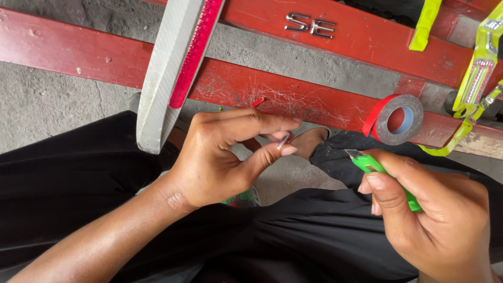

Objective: The person sits on the ground with a red metal truck bed rail across their lap and applies red tape along the rail. They use a green utility knife to cut tape pieces from the roll and trim the applied tape, pressing the tape down along the rail by hand.

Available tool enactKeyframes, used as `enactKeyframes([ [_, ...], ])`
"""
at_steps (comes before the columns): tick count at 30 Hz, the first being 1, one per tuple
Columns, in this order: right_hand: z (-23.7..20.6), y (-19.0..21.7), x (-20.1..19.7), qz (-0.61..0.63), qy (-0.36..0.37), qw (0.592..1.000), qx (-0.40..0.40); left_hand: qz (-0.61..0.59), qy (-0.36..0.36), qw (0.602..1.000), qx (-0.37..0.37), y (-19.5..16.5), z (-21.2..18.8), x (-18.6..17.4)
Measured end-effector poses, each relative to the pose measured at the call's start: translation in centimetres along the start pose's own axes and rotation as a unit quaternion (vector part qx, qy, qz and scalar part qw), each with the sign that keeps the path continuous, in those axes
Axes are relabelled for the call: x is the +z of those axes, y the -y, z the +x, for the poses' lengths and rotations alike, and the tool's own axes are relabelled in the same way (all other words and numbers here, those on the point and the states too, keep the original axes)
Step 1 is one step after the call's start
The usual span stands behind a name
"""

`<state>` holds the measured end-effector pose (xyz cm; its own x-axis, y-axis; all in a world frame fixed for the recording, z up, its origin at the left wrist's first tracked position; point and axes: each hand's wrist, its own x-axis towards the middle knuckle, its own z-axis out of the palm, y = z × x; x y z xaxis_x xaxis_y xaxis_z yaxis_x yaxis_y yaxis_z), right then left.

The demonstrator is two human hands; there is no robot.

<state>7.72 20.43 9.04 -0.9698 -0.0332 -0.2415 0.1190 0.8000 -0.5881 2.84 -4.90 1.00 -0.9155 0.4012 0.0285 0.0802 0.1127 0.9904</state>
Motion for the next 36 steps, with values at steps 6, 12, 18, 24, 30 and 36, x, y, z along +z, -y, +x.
enactKeyframes([
  [6,0.6,-1.3,-1.6,-0.012,0.007,0.996,-0.083,0.132,-0.048,0.988,0.059,0.8,1.0,1.4],
  [12,3.2,-4.5,-4.1,-0.105,0.12,0.986,-0.048,0.367,-0.136,0.911,0.127,0.2,3.0,4.9],
  [18,4.9,-6.4,-3.9,-0.003,0.084,0.985,-0.149,0.382,-0.184,0.902,0.08,1.7,2.7,6.9],
  [24,5.2,-6.6,-2.3,-0.044,0.086,0.988,-0.119,0.381,-0.157,0.908,0.079,1.9,2.3,6.5],
  [30,5.5,-5.9,-0.4,-0.019,0.044,0.983,-0.179,0.369,0.0,0.917,0.15,0.4,2.8,1.5],
  [36,6.2,-5.1,2.1,-0.128,0.043,0.965,-0.225,0.366,0.153,0.885,0.244,1.4,6.2,-3.0],
])
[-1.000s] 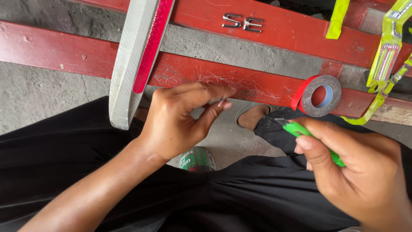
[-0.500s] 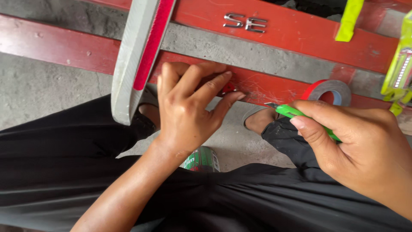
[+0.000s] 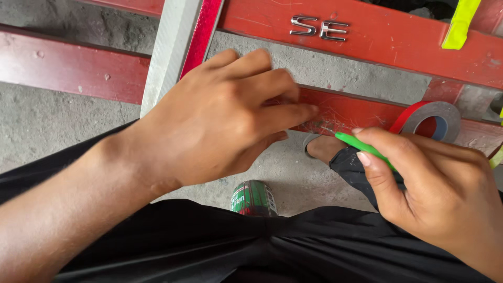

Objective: The person sits on the ground with a red metal truck bed rail across their lap and applies red tape along the rail. They use a green utility knife to cut tape pieces from the roll and trim the applied tape, pressing the tape down along the rail by hand.

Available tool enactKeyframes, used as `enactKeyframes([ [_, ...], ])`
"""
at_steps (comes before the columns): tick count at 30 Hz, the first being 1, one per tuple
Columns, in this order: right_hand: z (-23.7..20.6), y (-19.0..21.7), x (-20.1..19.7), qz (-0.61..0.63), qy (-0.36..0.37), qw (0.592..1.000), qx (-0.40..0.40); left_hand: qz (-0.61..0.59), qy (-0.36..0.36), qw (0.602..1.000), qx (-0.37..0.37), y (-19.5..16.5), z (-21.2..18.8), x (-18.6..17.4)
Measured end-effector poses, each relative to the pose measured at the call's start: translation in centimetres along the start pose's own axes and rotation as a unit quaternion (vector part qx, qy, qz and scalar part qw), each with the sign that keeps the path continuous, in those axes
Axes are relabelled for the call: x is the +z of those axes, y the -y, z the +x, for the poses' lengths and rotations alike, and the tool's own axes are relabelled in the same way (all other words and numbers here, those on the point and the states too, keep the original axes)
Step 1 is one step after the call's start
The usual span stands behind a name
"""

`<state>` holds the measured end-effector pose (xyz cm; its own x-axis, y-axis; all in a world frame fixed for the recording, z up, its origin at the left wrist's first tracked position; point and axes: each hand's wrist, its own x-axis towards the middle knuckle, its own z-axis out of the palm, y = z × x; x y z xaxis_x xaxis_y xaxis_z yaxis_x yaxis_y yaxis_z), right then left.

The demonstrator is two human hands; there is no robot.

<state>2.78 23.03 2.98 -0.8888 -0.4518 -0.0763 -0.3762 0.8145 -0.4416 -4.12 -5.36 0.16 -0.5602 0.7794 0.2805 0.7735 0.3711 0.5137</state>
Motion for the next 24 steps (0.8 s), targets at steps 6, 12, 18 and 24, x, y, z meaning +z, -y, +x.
enactKeyframes([
  [6,0.4,1.1,1.4,-0.012,-0.036,0.999,0.008,-0.085,0.015,0.995,0.054,3.6,2.2,1.0],
  [12,2.0,1.4,2.5,-0.052,-0.017,0.998,0.001,-0.191,0.041,0.98,0.029,6.0,1.9,1.5],
  [18,3.7,-0.1,4.0,-0.028,-0.012,0.998,-0.048,-0.236,0.124,0.964,-0.012,8.0,2.1,2.4],
  [24,4.2,-0.2,3.9,-0.023,-0.006,1.0,-0.01,-0.263,0.113,0.958,0.007,9.5,2.5,2.5],
])
